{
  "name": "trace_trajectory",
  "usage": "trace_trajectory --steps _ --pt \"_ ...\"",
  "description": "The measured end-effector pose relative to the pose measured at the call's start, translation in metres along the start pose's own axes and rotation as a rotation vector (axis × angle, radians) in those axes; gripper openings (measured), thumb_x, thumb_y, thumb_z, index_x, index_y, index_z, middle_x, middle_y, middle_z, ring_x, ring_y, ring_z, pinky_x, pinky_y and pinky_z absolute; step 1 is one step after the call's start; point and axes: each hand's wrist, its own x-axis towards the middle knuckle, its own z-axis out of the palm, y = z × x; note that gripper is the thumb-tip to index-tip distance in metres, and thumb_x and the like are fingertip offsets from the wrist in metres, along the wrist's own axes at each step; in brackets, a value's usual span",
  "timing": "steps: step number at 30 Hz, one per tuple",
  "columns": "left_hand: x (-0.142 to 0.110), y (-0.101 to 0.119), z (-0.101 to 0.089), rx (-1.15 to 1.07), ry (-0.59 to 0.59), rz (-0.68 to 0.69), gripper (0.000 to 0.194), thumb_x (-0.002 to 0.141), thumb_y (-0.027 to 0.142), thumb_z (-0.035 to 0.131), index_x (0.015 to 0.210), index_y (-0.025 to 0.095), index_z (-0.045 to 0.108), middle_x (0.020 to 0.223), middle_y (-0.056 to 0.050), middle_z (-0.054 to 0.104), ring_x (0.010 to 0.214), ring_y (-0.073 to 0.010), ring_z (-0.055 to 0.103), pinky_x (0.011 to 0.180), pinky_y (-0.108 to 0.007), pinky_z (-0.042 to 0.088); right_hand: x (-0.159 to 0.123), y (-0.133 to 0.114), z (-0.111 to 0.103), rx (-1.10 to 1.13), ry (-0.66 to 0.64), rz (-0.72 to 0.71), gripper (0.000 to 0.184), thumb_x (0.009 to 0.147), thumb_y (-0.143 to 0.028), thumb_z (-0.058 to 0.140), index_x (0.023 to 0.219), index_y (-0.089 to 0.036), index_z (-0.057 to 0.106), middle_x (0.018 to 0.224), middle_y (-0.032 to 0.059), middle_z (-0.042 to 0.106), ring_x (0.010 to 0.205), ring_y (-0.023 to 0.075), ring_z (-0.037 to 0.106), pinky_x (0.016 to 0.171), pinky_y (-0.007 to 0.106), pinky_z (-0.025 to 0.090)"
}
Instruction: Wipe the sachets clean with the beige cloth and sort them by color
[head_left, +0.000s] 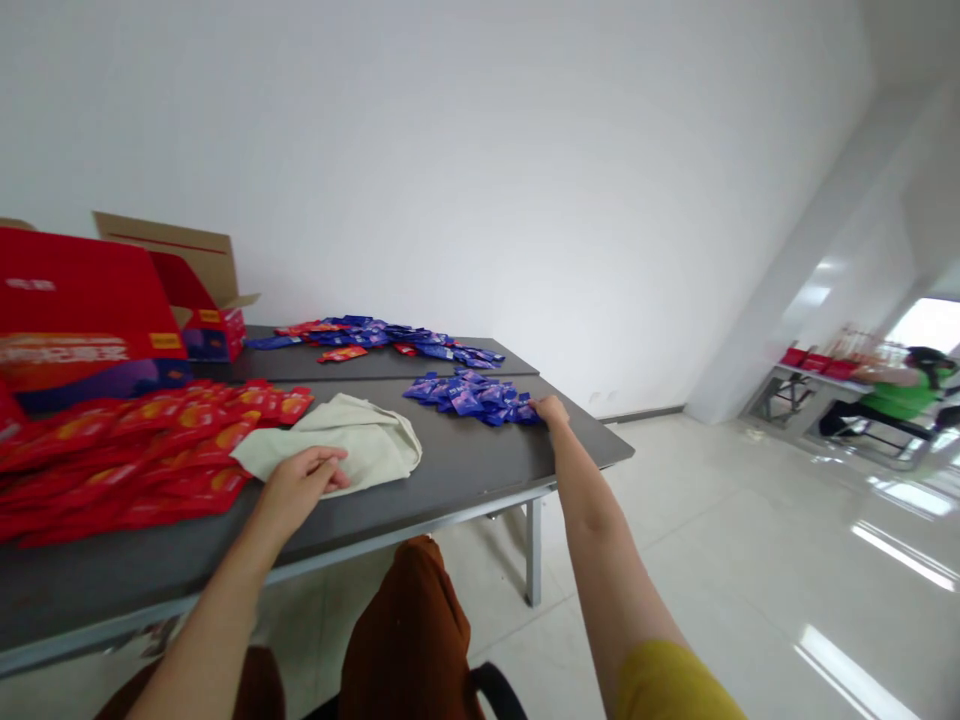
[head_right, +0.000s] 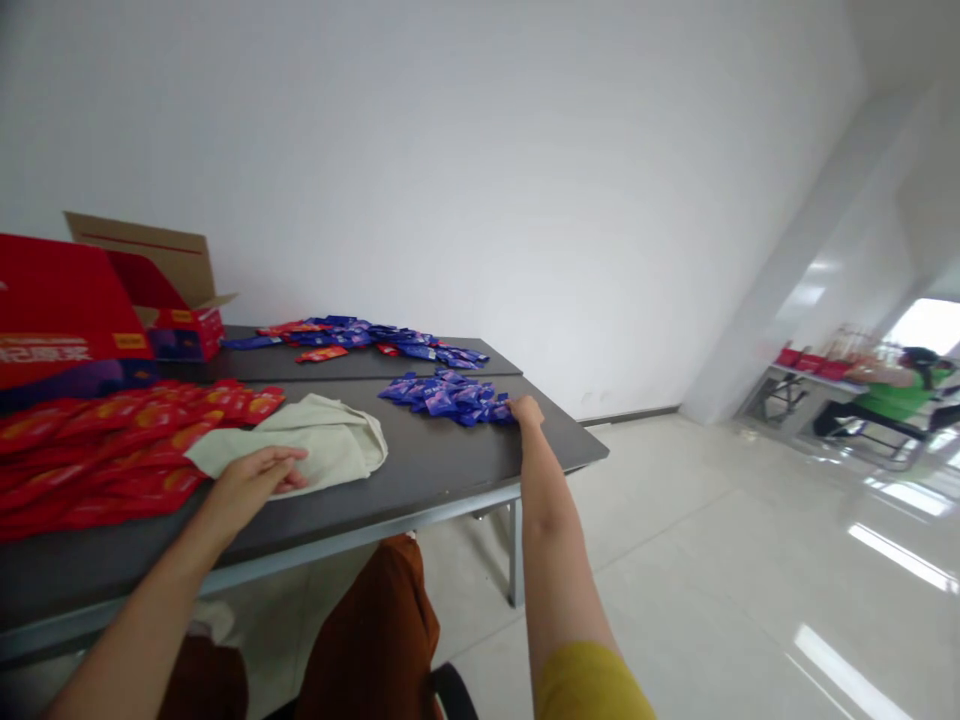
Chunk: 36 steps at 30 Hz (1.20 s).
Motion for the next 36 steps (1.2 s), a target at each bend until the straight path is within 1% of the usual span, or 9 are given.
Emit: trace_trajectory --steps 6,11,15,19,23,27,30,33,36 --pt "-0.005 0.007 0.002 0.018 -0.002 0.010 0.039 0.061 0.044 0.070 0.087 0.017 0.068 0.062 -0.004 0.067 0.063 -0.0203 0.066 0.065 -0.032 0.053 0.012 -0.020 0.029 0.111 -0.050 0.033 0.041 0.098 -0.043 0.044 0.112 -0.016 0.070 0.110 0.0178 0.066 0.104 0.0222 0.062 0.082 0.029 0.045" --pt "-0.008 0.006 0.001 0.081 -0.029 0.062 0.032 0.064 0.037 0.068 0.090 0.017 0.066 0.064 -0.004 0.068 0.066 -0.0215 0.066 0.069 -0.034 0.051 0.013 -0.028 0.020 0.152 -0.051 0.052 0.042 0.099 -0.034 0.039 0.123 -0.009 0.064 0.121 0.0255 0.057 0.114 0.0281 0.054 0.093 0.038 0.042" --pt "-0.009 0.004 0.001 0.134 -0.050 0.112 0.030 0.067 0.034 0.066 0.092 0.017 0.065 0.065 -0.004 0.068 0.068 -0.0229 0.066 0.070 -0.036 0.050 0.004 -0.061 0.005 0.165 0.006 -0.038 0.041 0.100 -0.034 0.035 0.135 -0.026 0.055 0.143 0.0185 0.039 0.131 0.0320 0.036 0.101 0.050 0.036" --pt "-0.010 0.008 0.002 0.122 -0.048 0.103 0.036 0.060 0.037 0.073 0.090 0.018 0.067 0.067 -0.004 0.069 0.067 -0.0224 0.067 0.066 -0.032 0.049 -0.061 -0.115 -0.005 0.140 -0.036 -0.538 0.043 0.096 -0.052 0.044 0.134 -0.036 0.054 0.146 0.0126 0.036 0.134 0.0361 0.029 0.103 0.064 0.028" --pt "-0.009 0.013 0.003 0.040 0.036 0.006 0.037 0.054 0.041 0.074 0.083 0.018 0.069 0.062 -0.003 0.067 0.058 -0.0196 0.064 0.057 -0.029 0.050 -0.152 -0.155 0.031 0.038 -0.324 -1.159 0.066 0.088 -0.074 0.035 0.146 -0.044 0.034 0.155 0.0110 0.025 0.140 0.0386 0.021 0.102 0.072 0.021" --pt "-0.018 0.023 0.005 -0.142 0.393 0.098 0.032 0.060 0.036 0.067 0.085 0.017 0.068 0.059 0.001 0.063 0.055 -0.0146 0.061 0.052 -0.024 0.045 -0.211 -0.168 0.069 -0.126 -0.538 -1.499 0.076 0.084 -0.081 0.030 0.150 -0.043 0.023 0.159 0.0096 0.012 0.141 0.0416 0.016 0.101 0.073 0.021" --pt "-0.025 0.035 0.008 -0.360 0.802 0.086 0.023 0.062 0.029 0.056 0.079 0.016 0.064 0.049 0.006 0.049 0.045 -0.0113 0.053 0.043 -0.020 0.034 -0.224 -0.168 0.079 -0.109 -0.427 -1.459 0.094 0.080 -0.082 0.040 0.154 -0.031 0.014 0.153 0.0183 0.023 0.137 0.0413 0.026 0.100 0.066 0.031" --pt "-0.024 0.061 0.008 -0.388 0.771 0.143 0.020 0.061 0.027 0.055 0.075 0.015 0.063 0.047 0.006 0.048 0.043 -0.0104 0.050 0.042 -0.020 0.033 -0.225 -0.165 0.080 -0.087 -0.318 -1.262 0.106 0.079 -0.080 0.044 0.154 -0.013 0.009 0.137 0.0250 0.043 0.120 0.0380 0.049 0.092 0.051 0.044" --pt "-0.004 0.096 0.005 -0.426 0.607 0.114 0.018 0.058 0.025 0.055 0.071 0.015 0.063 0.045 0.005 0.047 0.042 -0.0107 0.050 0.041 -0.020 0.031 -0.228 -0.161 0.076 -0.171 -0.263 -1.115 0.091 0.087 -0.074 0.037 0.148 -0.009 0.025 0.119 0.0228 0.060 0.103 0.0345 0.062 0.086 0.044 0.048"
